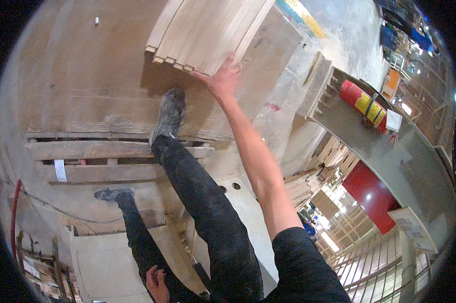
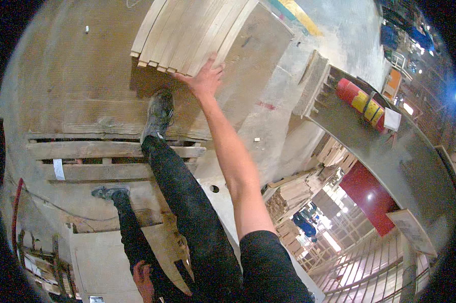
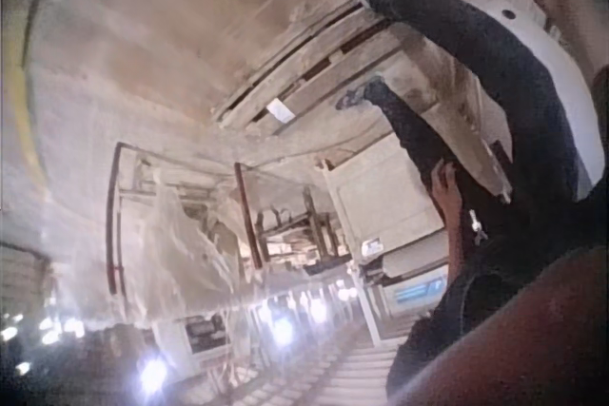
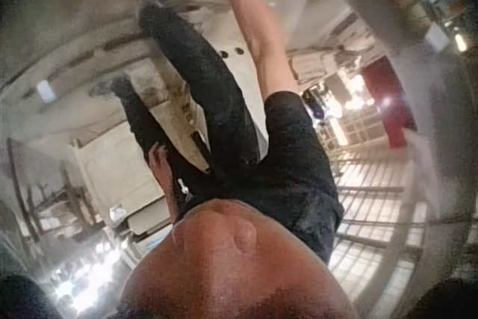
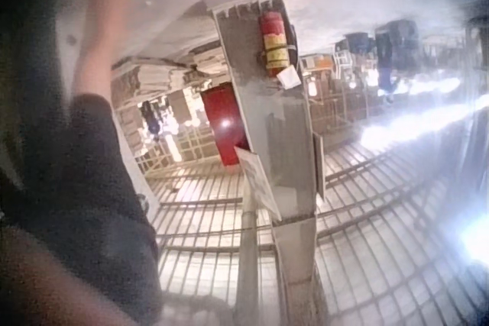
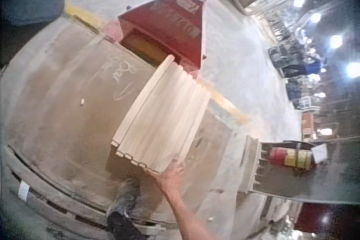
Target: The person repeatedly picks up wooden planks from a stack and feeds them one by one into a woodworking machine. The planks are then placed onto a growing stack on the floor.
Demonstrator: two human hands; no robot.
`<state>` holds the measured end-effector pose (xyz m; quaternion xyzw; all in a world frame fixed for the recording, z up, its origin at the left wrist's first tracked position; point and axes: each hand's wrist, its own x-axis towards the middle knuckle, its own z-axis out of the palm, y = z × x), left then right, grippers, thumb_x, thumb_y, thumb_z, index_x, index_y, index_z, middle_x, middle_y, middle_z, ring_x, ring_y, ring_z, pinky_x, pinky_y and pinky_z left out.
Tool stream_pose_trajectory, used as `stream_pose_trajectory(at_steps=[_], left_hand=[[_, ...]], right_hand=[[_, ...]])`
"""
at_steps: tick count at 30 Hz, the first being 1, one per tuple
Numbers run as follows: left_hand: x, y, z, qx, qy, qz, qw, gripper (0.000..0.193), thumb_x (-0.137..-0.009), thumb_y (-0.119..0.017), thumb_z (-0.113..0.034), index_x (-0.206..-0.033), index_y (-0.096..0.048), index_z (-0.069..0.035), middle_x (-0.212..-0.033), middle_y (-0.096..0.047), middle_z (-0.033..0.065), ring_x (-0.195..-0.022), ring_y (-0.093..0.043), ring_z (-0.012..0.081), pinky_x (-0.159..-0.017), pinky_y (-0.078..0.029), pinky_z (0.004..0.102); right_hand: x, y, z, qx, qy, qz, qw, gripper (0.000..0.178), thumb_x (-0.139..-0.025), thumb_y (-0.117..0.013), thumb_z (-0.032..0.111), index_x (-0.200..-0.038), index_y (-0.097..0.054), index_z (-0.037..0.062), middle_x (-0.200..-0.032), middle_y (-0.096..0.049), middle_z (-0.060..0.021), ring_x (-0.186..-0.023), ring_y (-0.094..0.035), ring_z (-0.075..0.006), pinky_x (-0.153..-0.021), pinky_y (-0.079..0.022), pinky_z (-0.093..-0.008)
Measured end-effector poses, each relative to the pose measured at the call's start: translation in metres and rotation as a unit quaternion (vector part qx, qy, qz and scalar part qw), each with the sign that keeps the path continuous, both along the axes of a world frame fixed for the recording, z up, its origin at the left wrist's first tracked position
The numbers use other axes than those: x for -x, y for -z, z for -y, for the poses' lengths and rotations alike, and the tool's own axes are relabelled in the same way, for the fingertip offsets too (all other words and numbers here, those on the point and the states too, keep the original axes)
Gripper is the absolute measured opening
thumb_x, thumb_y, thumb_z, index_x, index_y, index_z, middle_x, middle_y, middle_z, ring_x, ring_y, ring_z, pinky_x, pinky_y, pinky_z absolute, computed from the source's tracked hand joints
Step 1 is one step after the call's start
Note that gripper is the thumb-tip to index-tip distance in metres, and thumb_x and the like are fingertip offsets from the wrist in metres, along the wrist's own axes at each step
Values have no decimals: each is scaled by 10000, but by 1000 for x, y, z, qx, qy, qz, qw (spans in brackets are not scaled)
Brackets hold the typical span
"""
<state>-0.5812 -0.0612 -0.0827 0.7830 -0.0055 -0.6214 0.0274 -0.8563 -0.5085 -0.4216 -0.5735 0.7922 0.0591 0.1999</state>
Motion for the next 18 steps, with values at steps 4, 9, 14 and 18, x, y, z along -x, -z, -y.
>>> stream_pose_trajectory(at_steps=[4,9,14,18], left_hand=[[-2,-8,26,-34,4,-30,999,344,-977,-528,-222,-1245,-542,-7,-1064,-645,126,-946,-615,206,-856,-477,314],[-4,-6,8,-13,-8,-30,999,343,-970,-546,-219,-1247,-543,-18,-1038,-652,110,-923,-619,181,-815,-490,305],[0,-6,2,5,-9,-23,1000,343,-968,-553,-218,-1245,-547,-16,-1027,-654,106,-896,-626,176,-797,-496,303],[0,-11,22,-16,0,-11,1000,326,-968,-552,-210,-1225,-561,-9,-1015,-658,109,-890,-628,177,-808,-495,302]], right_hand=[[10,11,1,-8,23,32,999,1389,-508,-896,503,-1479,-13,49,-1349,-194,-462,-1277,-274,-562,-1053,-302,-560],[12,16,2,-40,45,7,998,1437,-498,-912,443,-1482,74,87,-1353,-172,-462,-1287,-246,-566,-1077,-246,-566],[-4,16,5,-40,72,21,996,1437,-505,-908,447,-1482,88,100,-1346,-181,-460,-1287,-241,-567,-1082,-224,-574],[-1,15,9,-29,78,23,996,1431,-518,-896,480,-1483,92,104,-1357,-186,-448,-1281,-266,-559,-1080,-252,-560]])
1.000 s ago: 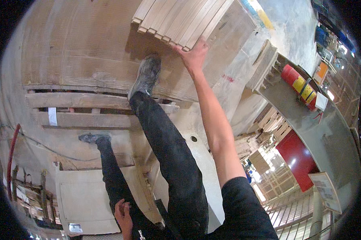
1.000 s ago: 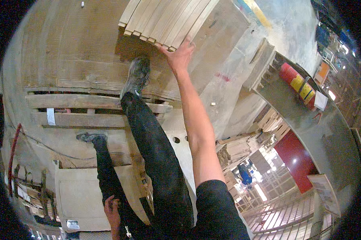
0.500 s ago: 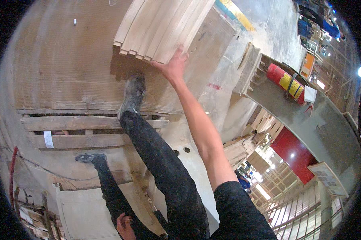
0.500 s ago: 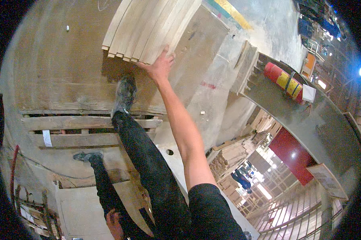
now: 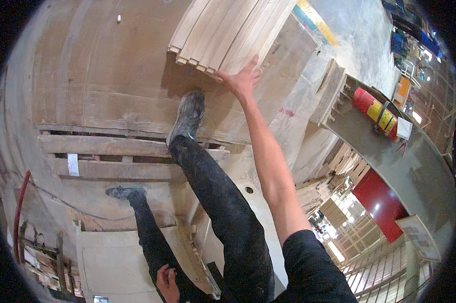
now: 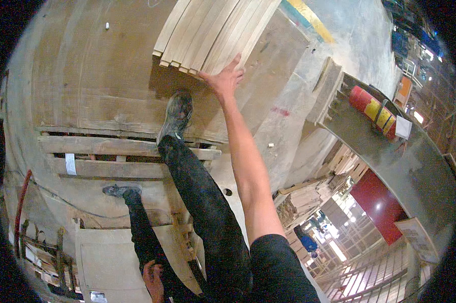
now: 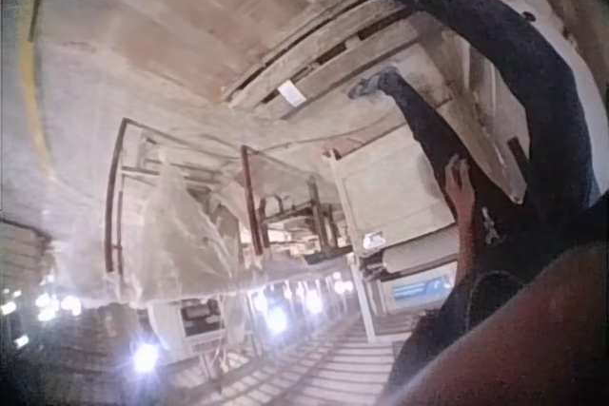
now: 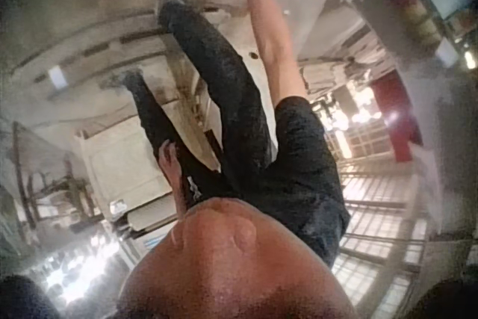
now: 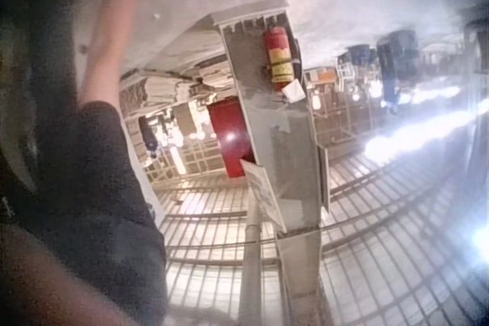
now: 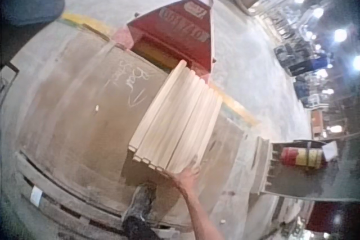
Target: The person repeatedly picks up wooden planks from a stack and feeds them one by one into a woodworking machine. The planks are then placed onto a growing stack on the floor.
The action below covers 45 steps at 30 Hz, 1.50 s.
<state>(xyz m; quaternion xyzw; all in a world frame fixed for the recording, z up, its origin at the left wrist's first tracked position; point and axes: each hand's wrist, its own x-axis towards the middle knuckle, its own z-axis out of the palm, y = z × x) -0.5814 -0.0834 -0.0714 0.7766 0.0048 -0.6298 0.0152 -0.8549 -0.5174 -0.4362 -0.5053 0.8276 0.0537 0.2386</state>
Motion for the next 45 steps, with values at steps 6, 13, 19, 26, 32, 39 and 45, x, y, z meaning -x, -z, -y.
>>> stream_pose_trajectory(at_steps=[6,13,19,26,32,39,45], left_hand=[[4,7,-25,12,-11,16,1000,272,-947,-561,-185,-1148,-559,-1,-976,-628,112,-852,-620,173,-765,-505,297],[10,6,-20,24,0,12,1000,304,-959,-558,-204,-1189,-569,-6,-986,-651,112,-868,-625,178,-792,-495,295],[8,3,-6,28,9,1,1000,313,-968,-549,-209,-1202,-573,-1,-980,-663,108,-872,-629,178,-803,-488,294],[1,-2,-11,30,3,3,1000,311,-966,-553,-218,-1200,-576,-14,-964,-658,108,-863,-621,192,-793,-484,300],[-6,6,-66,45,1,12,999,293,-934,-582,-195,-1156,-565,-5,-965,-632,110,-830,-618,161,-733,-501,277],[-17,-21,-110,111,-124,19,986,298,-922,-608,-183,-1134,-571,24,-900,-660,106,-800,-620,138,-737,-495,262],[-52,-28,-178,194,-290,41,936,281,-900,-641,-138,-1141,-596,0,-970,-654,78,-873,-611,111,-783,-496,262]], right_hand=[[9,5,-3,23,-4,13,1000,1419,-517,-899,479,-1480,70,95,-1363,-212,-422,-1288,-270,-546,-1069,-272,-566],[-6,1,-54,-11,35,25,999,1465,-493,-916,391,-1485,131,134,-1351,-159,-490,-1273,-239,-613,-1054,-284,-595],[-21,-10,-111,-21,50,20,998,1437,-519,-904,367,-1490,134,151,-1351,-166,-484,-1248,-265,-605,-1027,-283,-630],[-45,-8,-72,15,142,-20,989,1367,-566,-874,383,-1493,103,148,-1336,-219,-463,-1221,-309,-598,-1001,-306,-635],[-38,-34,-83,-35,143,-54,988,1308,-583,-828,462,-1502,45,138,-1335,-263,-441,-1252,-323,-567,-1013,-312,-623],[-32,-176,-197,-107,26,20,994,1080,-638,-767,426,-1469,-202,31,-1364,-411,-289,-1252,-434,-407,-1051,-367,-456],[-75,-349,-285,-285,77,297,908,792,-715,-757,202,-1385,-354,74,-1135,-576,-186,-926,-604,-256,-790,-519,-366]])
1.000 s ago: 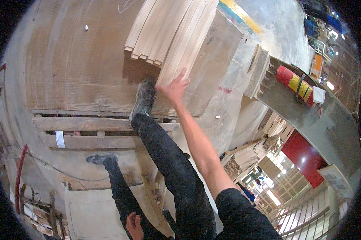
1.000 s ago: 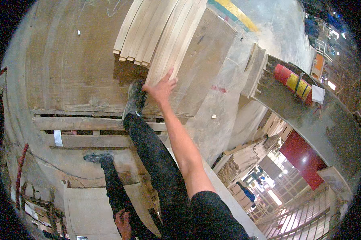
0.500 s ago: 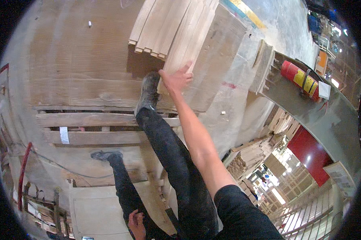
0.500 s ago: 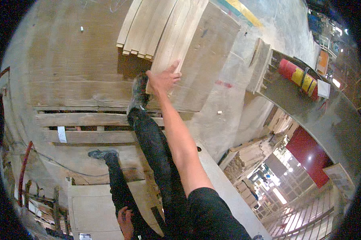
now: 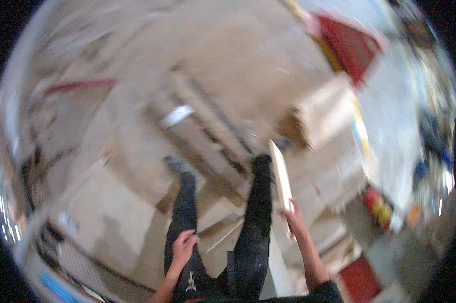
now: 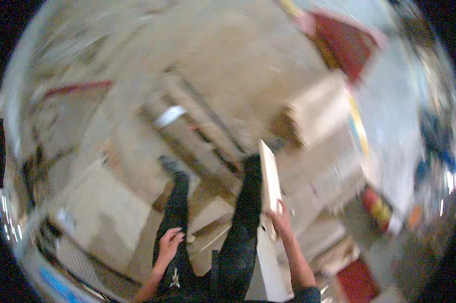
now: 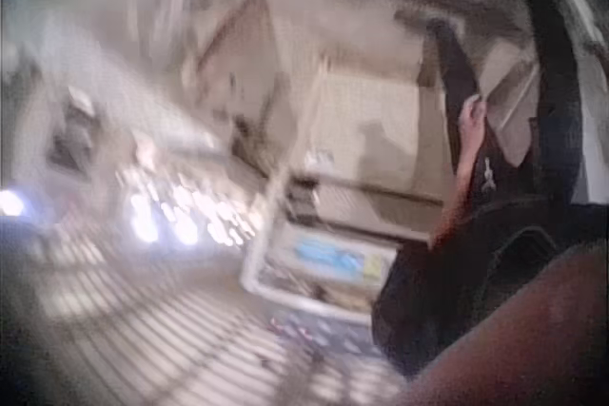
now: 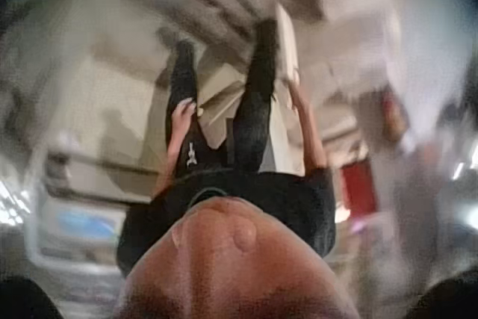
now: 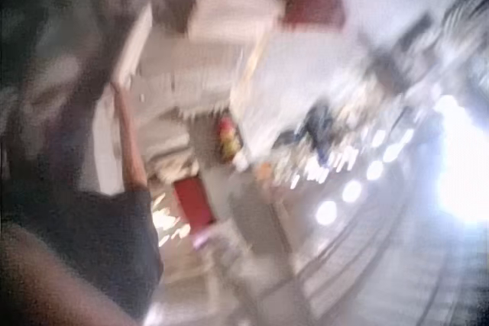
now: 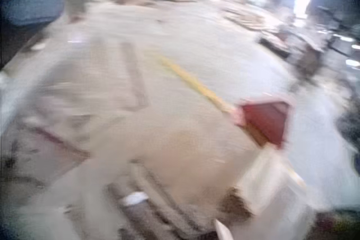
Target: The person repeatedly picks up wooden planks from a stack and feeds them one by one into a woodworking machine. The planks are then placed onto a growing stack on the floor.
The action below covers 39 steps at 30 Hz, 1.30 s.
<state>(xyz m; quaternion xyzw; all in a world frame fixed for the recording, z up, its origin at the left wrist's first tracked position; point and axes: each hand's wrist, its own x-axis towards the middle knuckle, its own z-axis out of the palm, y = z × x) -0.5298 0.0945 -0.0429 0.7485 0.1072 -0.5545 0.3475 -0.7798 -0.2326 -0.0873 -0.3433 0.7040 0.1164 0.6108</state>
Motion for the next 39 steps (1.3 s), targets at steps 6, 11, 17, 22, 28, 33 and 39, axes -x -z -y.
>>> stream_pose_trajectory(at_steps=[6,11,17,22,28,33,39], left_hand=[[-61,-4,-35,185,-321,-189,910,440,-959,-504,-433,-1223,-542,-83,-1184,-626,99,-987,-645,208,-780,-526,340],[-96,-86,-101,489,-587,-94,639,633,-926,-471,-526,-1377,-414,-86,-1339,-528,126,-1223,-506,282,-1028,-399,451],[-142,-238,-211,481,-570,281,604,760,-916,-413,-603,-1459,-301,-83,-1460,-376,159,-1326,-389,310,-1131,-277,460],[-119,-198,-297,700,-649,109,278,955,-810,-499,-715,-1481,-232,-91,-1466,-377,135,-1298,-403,323,-1127,-256,481],[-65,-189,-292,602,-719,205,282,912,-802,-422,-774,-1480,-312,-174,-1552,-236,95,-1448,-128,306,-1159,-108,506],[-26,-174,-279,573,-758,180,255,838,-843,-377,-747,-1471,-332,-195,-1566,-191,104,-1436,-141,368,-1157,-133,516],[6,-157,-276,523,-786,192,267,786,-865,-370,-721,-1420,-417,-167,-1512,-323,118,-1368,-318,369,-1117,-256,505]], right_hand=[[-176,-139,-82,226,-653,60,720,1125,-490,-808,530,-1451,-318,213,-1289,-368,-325,-1207,-344,-487,-1032,-252,-590],[-338,-262,-193,277,-795,315,437,1043,-500,-808,385,-1433,-366,238,-1377,-271,-344,-1241,-304,-504,-1041,-233,-576],[-439,-320,-398,314,-801,460,221,1050,-528,-824,398,-1445,-342,227,-1367,-282,-341,-1276,-291,-491,-1030,-213,-604],[-476,-327,-565,331,-823,439,146,1105,-537,-845,394,-1464,-274,209,-1373,-278,-375,-1274,-300,-525,-1020,-216,-654],[-493,-304,-691,309,-806,475,171,1138,-482,-873,389,-1442,-292,197,-1381,-264,-380,-1270,-278,-550,-1010,-184,-706],[-489,-298,-756,292,-822,462,159,1164,-506,-875,433,-1461,-250,200,-1422,-225,-372,-1322,-215,-541,-1021,-131,-734],[-488,-272,-786,329,-811,468,122,1173,-563,-793,607,-1493,-198,209,-1476,-217,-330,-1359,-167,-524,-1028,-126,-721]])
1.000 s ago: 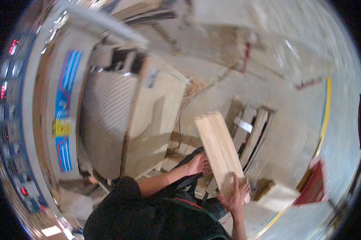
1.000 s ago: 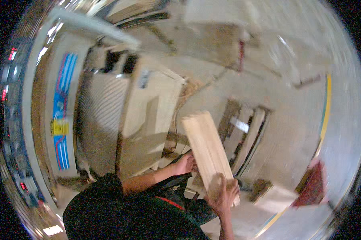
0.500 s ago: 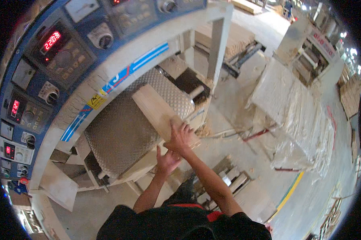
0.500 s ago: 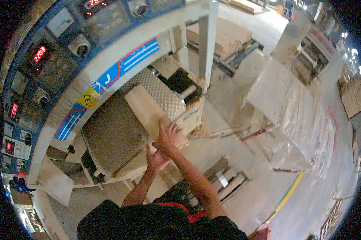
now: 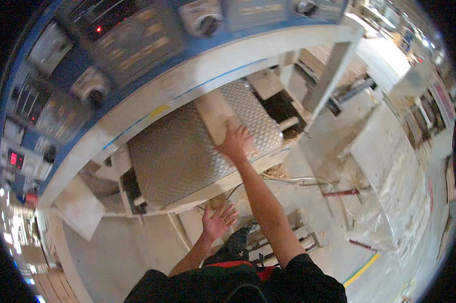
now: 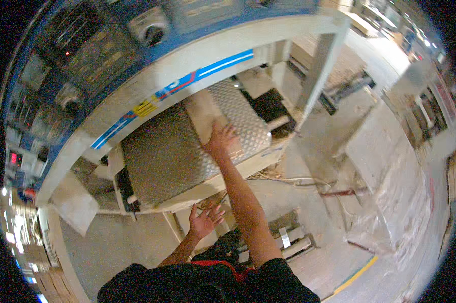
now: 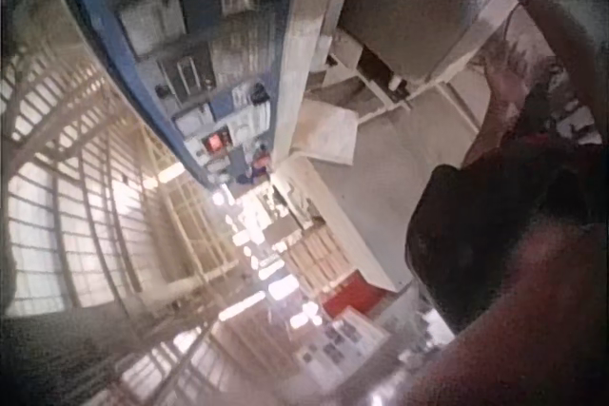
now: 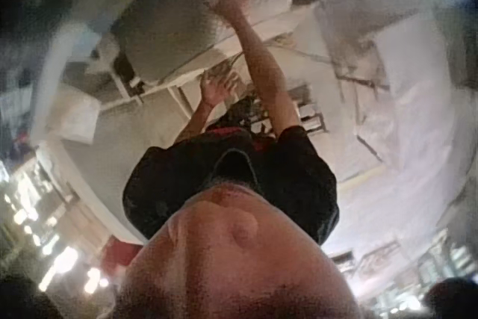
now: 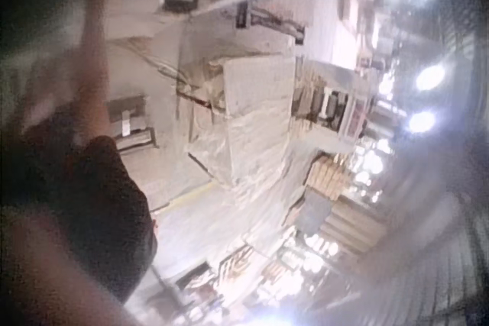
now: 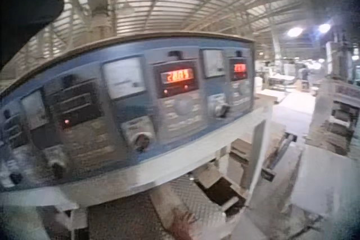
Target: The person repeatedly picks up wooden planks from a stack and feeds them one by one into a woodworking machine. The planks are then placed onto a growing stack on the floor.
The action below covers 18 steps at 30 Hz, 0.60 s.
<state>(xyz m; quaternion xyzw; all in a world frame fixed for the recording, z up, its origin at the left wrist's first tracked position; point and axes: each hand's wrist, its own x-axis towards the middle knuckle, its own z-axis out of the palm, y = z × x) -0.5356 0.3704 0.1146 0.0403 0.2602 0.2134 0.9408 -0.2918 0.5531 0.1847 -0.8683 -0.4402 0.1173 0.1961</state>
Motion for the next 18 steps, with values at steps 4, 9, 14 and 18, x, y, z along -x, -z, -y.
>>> stream_pose_trajectory(at_steps=[4,9,14,18], left_hand=[[-1,-11,-5,-9,-31,-15,999,706,-897,-369,-668,-1360,-488,-148,-1448,-421,136,-1304,-406,385,-1073,-313,520],[25,-20,-8,-12,-66,-53,996,716,-882,-419,-658,-1369,-470,-135,-1407,-466,133,-1267,-452,362,-1044,-344,498],[56,-4,6,-43,-95,-57,993,654,-898,-405,-628,-1329,-513,-148,-1383,-494,129,-1247,-477,359,-1029,-357,509],[59,3,14,-19,-100,-45,994,619,-902,-421,-608,-1298,-524,-144,-1373,-507,129,-1228,-504,349,-997,-397,493]], right_hand=[[-15,13,-1,-19,3,21,1000,1141,-578,-758,632,-1495,-218,220,-1464,-247,-339,-1372,-179,-497,-1019,-139,-715],[6,-7,15,-44,31,22,998,1084,-568,-747,658,-1466,-310,238,-1452,-273,-338,-1358,-225,-493,-1036,-159,-683],[6,2,3,-50,17,94,994,980,-586,-749,646,-1425,-385,294,-1426,-335,-316,-1303,-319,-479,-1011,-254,-640],[-5,5,9,-60,27,123,990,946,-608,-749,622,-1421,-403,285,-1430,-348,-291,-1324,-309,-455,-1031,-262,-614]])
